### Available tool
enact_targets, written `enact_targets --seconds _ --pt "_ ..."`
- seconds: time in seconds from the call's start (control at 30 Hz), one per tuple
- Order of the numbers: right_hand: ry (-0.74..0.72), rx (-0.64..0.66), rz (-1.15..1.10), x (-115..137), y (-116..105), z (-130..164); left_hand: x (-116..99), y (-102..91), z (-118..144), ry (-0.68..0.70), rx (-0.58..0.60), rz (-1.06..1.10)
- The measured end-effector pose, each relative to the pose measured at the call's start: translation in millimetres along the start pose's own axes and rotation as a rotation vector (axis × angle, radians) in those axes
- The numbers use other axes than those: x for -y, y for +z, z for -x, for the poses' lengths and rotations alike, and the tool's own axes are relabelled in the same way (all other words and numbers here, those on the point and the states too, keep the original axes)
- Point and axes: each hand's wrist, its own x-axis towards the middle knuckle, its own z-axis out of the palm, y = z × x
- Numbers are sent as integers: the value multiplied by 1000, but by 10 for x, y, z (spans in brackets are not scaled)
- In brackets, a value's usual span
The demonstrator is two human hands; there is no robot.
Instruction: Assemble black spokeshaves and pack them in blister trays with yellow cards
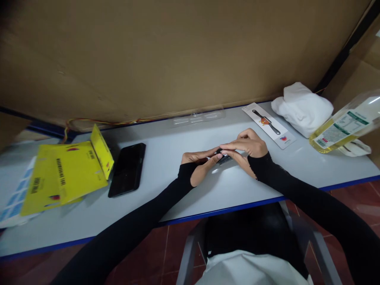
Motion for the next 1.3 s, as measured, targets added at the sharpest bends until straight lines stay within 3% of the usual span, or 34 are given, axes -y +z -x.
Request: enact_targets --seconds 0.1,0.23,0.4,0.53,0.67,0.77,0.9,1.3 --pt "18 -30 71 -50 90 21 -26 -5 3 11 -31 -11" --pt "-67 -41 85 -66 103 -1 -43 -2 14 66 -29 -60" --pt "-41 105 -28 34 -60 -55 -58 -9 2 -24 -35 -35" --pt "-432 250 -95 -30 -82 -17 -59 -56 -69 -143 15 138" --pt "-629 197 94 -141 -33 44 -47 -91 -113 -232 60 262" --pt "-658 151 140 -166 -30 72 -80 -92 -96 -217 81 256" --pt "-622 210 128 -196 -42 105 -138 -96 -56 -136 114 196" --pt "-649 185 104 -168 -68 84 -163 -82 15 -102 44 72"
